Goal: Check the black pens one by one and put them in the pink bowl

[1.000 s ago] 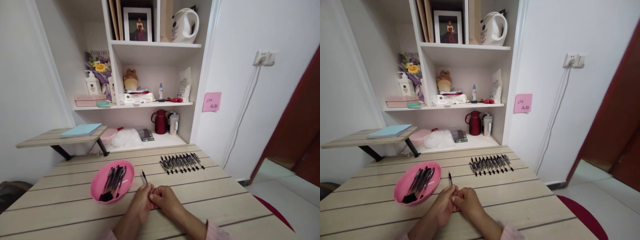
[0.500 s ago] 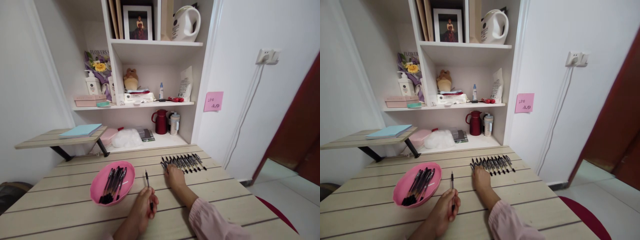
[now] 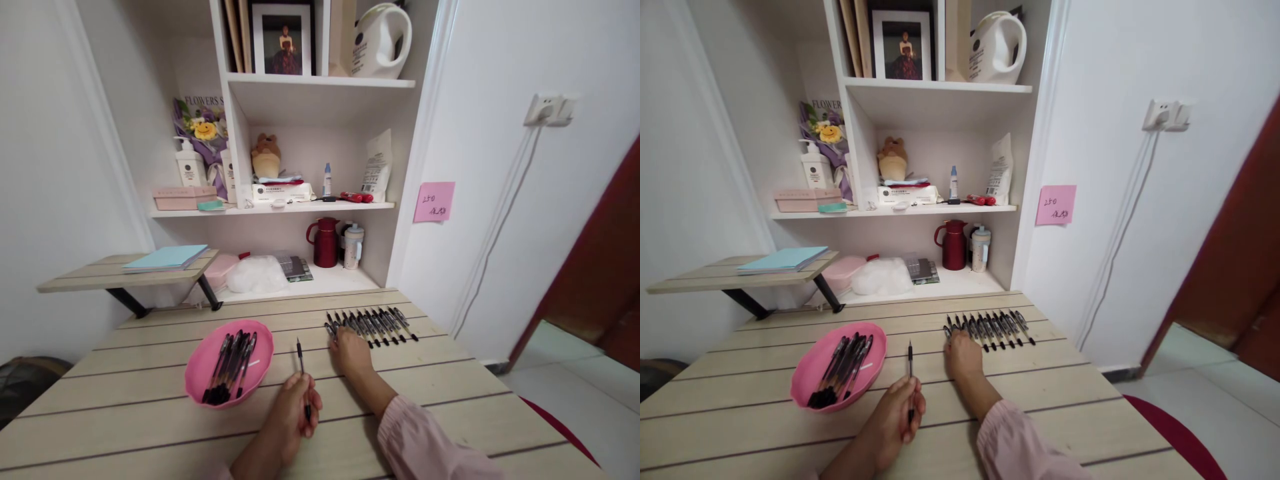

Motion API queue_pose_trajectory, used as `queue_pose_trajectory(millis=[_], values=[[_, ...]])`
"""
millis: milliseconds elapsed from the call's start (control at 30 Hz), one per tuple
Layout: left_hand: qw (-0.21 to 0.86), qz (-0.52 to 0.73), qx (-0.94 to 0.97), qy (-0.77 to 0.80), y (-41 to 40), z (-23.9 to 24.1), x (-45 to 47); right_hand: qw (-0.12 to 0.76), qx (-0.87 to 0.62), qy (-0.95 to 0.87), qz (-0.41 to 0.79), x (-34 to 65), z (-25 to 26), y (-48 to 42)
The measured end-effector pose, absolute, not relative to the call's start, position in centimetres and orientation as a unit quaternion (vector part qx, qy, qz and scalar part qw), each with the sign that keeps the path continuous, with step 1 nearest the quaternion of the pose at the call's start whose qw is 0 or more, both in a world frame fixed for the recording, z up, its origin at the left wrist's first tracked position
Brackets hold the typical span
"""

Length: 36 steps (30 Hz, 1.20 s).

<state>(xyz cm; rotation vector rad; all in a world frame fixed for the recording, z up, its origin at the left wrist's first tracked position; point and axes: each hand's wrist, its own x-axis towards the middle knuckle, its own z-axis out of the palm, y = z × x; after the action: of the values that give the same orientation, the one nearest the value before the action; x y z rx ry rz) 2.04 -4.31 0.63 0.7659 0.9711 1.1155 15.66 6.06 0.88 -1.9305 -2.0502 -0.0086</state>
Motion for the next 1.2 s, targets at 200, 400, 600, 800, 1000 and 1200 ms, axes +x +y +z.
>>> queue_pose_trajectory(millis=[200, 400, 600, 800, 1000, 1200], values=[[0.671, 0.495, 0.338, 0.437, -4.3, 0.4, 2.0, 0.176, -0.682, -0.709, 0.027, 15.3, 1.0, 6.4], [0.671, 0.497, 0.342, 0.430, -4.2, 0.4, 2.0, 0.212, -0.674, -0.704, 0.077, 15.1, 1.0, 6.0], [0.668, 0.471, 0.371, 0.441, -4.6, 0.7, 2.1, 0.275, -0.646, -0.692, 0.168, 16.1, 1.5, 4.9], [0.639, 0.428, 0.448, 0.455, -5.0, 0.7, 2.7, 0.428, -0.544, -0.587, 0.420, 17.7, 2.0, 3.5], [0.618, 0.397, 0.501, 0.458, -5.0, 0.3, 3.1, 0.564, -0.375, -0.371, 0.636, 17.2, 2.6, 2.4], [0.615, 0.389, 0.506, 0.463, -5.1, 0.5, 3.2, 0.549, -0.369, -0.396, 0.637, 16.6, 3.2, 2.6]])
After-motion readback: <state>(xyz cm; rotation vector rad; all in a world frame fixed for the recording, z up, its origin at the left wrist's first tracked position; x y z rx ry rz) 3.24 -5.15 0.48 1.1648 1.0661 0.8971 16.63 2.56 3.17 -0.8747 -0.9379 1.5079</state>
